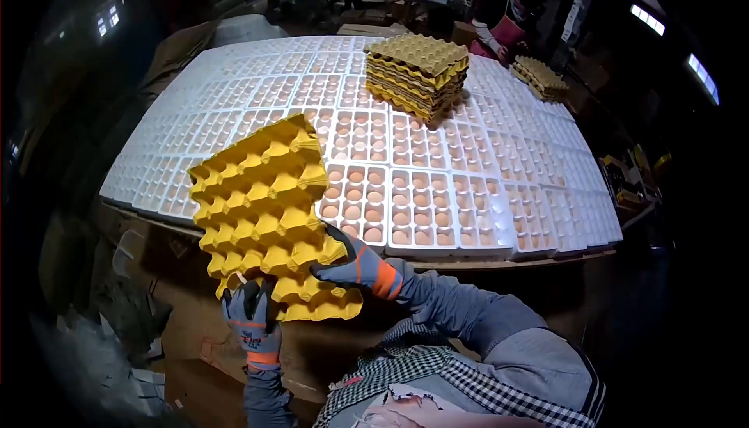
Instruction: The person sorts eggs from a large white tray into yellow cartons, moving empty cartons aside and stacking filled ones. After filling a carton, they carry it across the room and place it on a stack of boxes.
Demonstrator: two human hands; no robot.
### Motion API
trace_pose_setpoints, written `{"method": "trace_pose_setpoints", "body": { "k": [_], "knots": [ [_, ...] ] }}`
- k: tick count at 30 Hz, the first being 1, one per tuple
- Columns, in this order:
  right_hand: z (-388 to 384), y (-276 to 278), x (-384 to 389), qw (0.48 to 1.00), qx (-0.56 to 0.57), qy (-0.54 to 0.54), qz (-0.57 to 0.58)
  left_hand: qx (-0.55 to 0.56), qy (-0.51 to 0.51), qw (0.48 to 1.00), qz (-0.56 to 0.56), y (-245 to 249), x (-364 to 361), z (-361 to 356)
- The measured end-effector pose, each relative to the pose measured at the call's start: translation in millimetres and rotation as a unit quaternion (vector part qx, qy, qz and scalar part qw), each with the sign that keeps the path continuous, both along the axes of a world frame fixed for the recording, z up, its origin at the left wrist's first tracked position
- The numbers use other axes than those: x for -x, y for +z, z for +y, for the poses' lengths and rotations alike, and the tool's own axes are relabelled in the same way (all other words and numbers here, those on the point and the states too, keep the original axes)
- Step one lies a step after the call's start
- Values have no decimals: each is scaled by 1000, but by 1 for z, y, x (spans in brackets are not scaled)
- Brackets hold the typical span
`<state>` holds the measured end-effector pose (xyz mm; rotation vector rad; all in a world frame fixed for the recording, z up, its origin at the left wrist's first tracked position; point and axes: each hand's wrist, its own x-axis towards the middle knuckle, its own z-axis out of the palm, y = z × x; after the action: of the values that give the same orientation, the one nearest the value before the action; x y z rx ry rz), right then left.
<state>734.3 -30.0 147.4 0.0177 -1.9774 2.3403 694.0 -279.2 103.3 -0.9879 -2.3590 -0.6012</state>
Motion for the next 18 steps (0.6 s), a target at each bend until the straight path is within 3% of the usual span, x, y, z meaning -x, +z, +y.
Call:
{"method": "trace_pose_setpoints", "body": {
  "k": [2,3,5,6,8,10,12,13,14,15,16,17,18],
  "knots": [
    [55,41,-37,996,81,-13,-27,-71,-69,994,41,21,26,73],
    [88,33,-47,993,-42,-84,76,-100,-96,988,63,27,39,114],
    [143,29,-79,970,-60,-172,160,-142,-138,977,73,47,60,192],
    [166,34,-106,968,39,-194,152,-161,-163,971,63,57,67,232],
    [226,-12,-161,935,85,-271,211,-188,-235,950,79,75,97,307],
    [221,9,-233,894,97,-417,130,-242,-315,917,39,85,136,384],
    [211,-7,-284,847,134,-499,122,-224,-354,906,63,95,199,462],
    [203,-21,-301,821,150,-536,127,-145,-322,928,117,106,227,494],
    [175,-50,-330,771,198,-594,118,-16,-307,936,173,115,293,574],
    [156,-52,-337,735,214,-635,103,106,-143,969,173,125,282,594],
    [137,-55,-339,690,232,-679,95,167,-47,953,250,118,300,629],
    [119,-68,-340,653,238,-710,113,-49,-81,993,-69,101,368,712],
    [100,-81,-339,611,247,-740,131,104,-108,968,203,99,336,742]
  ]
}}
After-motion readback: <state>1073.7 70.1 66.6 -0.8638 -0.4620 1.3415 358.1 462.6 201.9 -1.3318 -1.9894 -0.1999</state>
